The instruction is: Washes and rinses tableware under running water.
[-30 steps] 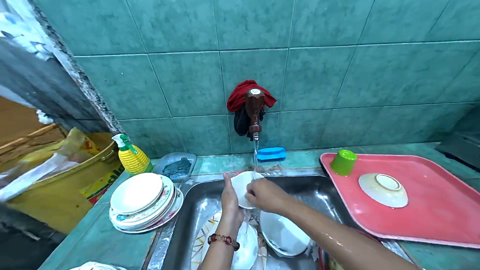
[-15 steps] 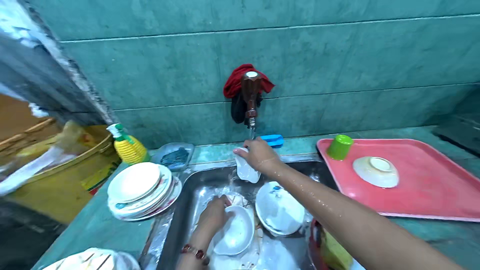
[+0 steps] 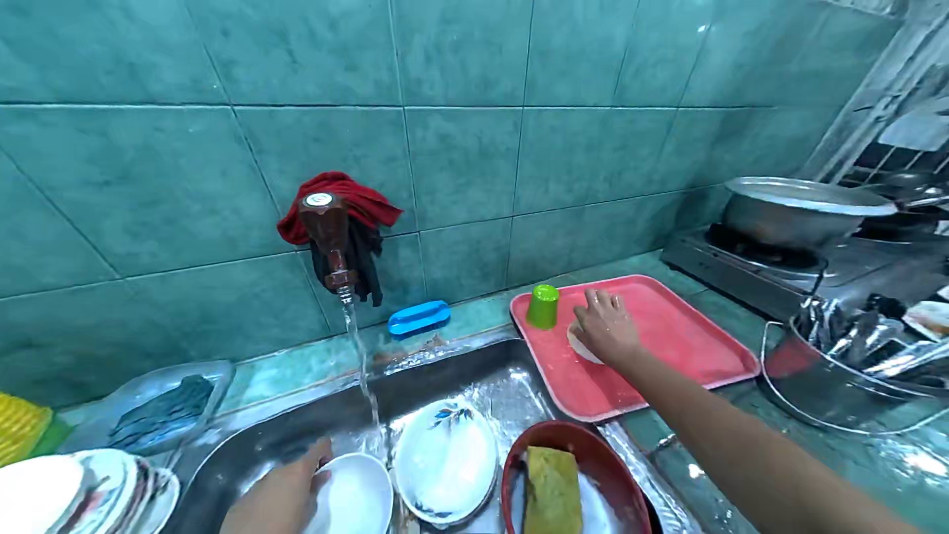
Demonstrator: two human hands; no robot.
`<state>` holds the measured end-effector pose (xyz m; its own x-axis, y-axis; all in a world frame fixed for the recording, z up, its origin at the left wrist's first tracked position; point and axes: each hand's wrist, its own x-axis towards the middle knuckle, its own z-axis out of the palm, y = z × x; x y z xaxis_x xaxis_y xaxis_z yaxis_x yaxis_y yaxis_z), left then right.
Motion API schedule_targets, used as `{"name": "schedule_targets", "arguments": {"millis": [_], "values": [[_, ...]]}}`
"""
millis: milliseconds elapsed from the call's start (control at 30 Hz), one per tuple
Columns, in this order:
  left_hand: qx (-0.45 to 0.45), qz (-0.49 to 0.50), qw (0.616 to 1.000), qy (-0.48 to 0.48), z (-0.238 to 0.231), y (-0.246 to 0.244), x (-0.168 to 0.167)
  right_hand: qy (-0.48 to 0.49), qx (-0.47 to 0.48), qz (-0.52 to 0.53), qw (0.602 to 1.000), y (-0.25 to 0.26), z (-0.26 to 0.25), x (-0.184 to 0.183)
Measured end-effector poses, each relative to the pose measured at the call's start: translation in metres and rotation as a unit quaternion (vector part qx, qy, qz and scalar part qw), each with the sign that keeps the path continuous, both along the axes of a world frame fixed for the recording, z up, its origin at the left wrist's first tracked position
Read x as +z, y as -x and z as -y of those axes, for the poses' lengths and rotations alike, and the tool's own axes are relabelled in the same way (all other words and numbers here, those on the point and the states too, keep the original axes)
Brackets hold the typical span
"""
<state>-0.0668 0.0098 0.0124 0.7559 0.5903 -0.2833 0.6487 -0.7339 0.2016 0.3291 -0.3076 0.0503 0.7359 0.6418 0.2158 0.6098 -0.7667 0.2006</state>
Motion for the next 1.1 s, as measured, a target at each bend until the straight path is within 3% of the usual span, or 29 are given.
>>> {"name": "schedule_targets", "arguments": {"millis": [100,233,367,467,533,633,767,833,967,1100], "values": [[0.03,0.048,0.996,0.062,-0.013,-0.014,-0.003,-0.059,0.013,-0.05,0.997,0.025,-0.017,-0.009],[0.102,0.137,0.972,0.16,-0.022,-0.03,-0.013,-0.17,0.147,-0.177,0.958,0.119,-0.09,0.004],[0.161,0.174,0.948,0.213,-0.012,-0.037,-0.001,-0.196,0.109,-0.493,0.84,0.2,-0.15,-0.014],[0.199,0.22,0.926,0.235,-0.006,-0.038,0.0,-0.257,0.031,-0.614,0.746,0.224,-0.18,-0.035],[0.214,0.262,0.921,0.191,0.007,-0.037,-0.001,-0.265,0.031,-0.608,0.747,0.229,-0.194,-0.031],[0.143,0.32,0.933,0.077,0.035,-0.032,-0.01,-0.211,0.052,-0.563,0.798,0.222,-0.214,-0.011],[0.053,0.393,0.91,0.122,0.059,-0.039,-0.022,-0.19,0.063,-0.536,0.82,0.22,-0.229,0.017],[0.123,0.473,0.847,0.21,0.059,-0.049,-0.019,-0.192,0.104,-0.498,0.84,0.241,-0.226,0.032],[0.258,0.583,0.604,0.479,0.054,-0.06,0.001,-0.166,0.248,-0.412,0.861,0.275,-0.213,0.015],[0.285,0.569,0.508,0.58,0.049,-0.062,0.008,-0.186,0.221,-0.354,0.89,0.241,-0.224,0.006]]}}
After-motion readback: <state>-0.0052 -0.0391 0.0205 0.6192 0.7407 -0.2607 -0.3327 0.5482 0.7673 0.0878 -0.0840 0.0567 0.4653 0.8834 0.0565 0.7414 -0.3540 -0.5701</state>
